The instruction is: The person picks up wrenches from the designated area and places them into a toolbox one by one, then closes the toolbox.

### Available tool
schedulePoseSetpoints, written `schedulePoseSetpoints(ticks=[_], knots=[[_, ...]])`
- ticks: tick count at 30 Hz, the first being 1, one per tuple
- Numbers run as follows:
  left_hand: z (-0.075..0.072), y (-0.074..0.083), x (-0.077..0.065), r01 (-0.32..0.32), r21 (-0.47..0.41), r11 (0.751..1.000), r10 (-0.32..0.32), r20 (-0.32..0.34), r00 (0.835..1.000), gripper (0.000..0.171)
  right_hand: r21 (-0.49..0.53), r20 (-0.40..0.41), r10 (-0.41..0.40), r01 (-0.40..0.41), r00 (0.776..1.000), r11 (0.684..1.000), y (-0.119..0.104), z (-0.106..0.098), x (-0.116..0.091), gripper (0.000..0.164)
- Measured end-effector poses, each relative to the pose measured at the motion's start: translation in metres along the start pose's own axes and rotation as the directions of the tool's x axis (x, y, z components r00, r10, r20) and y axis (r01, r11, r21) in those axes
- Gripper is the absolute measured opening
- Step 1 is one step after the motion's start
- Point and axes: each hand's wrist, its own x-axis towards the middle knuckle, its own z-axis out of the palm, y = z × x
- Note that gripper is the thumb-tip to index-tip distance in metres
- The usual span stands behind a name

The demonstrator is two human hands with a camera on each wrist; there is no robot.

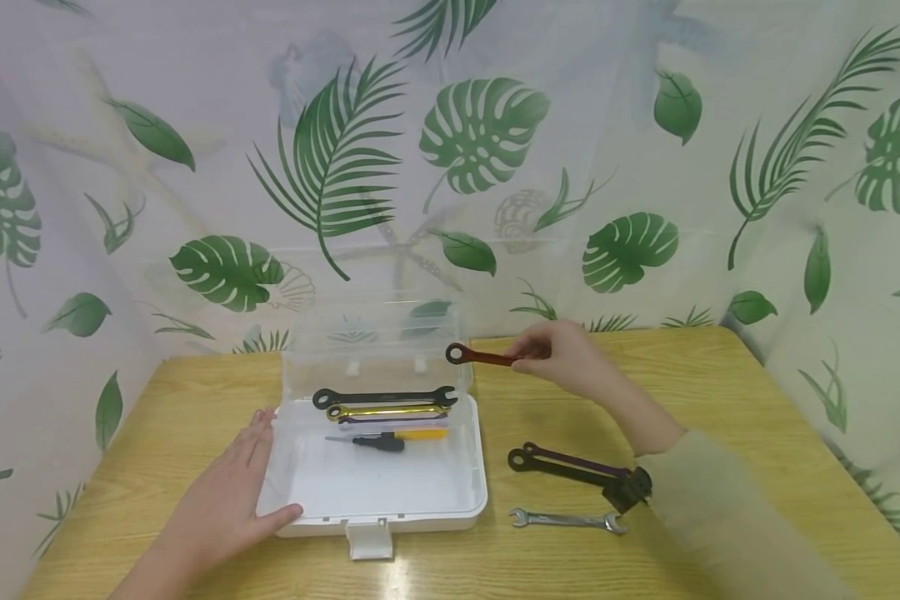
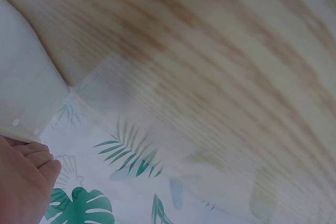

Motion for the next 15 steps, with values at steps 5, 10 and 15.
schedulePoseSetpoints(ticks=[5,10,15], knots=[[-0.001,0.000,-0.003,0.009,-0.012,1.000,-0.009,0.013,1.000,0.119,0.018,0.008,-0.016,0.016,1.000,1.000,-0.006,0.008,0.004,0.011],[-0.001,-0.002,-0.003,0.004,-0.009,1.000,-0.004,0.007,1.000,0.118,0.019,0.020,-0.047,0.046,0.999,0.999,-0.012,0.016,0.009,0.010],[-0.001,-0.003,-0.001,-0.004,0.005,1.000,0.004,0.001,1.000,0.117,0.027,0.043,-0.065,0.064,0.997,0.998,-0.023,0.025,0.013,0.010]])
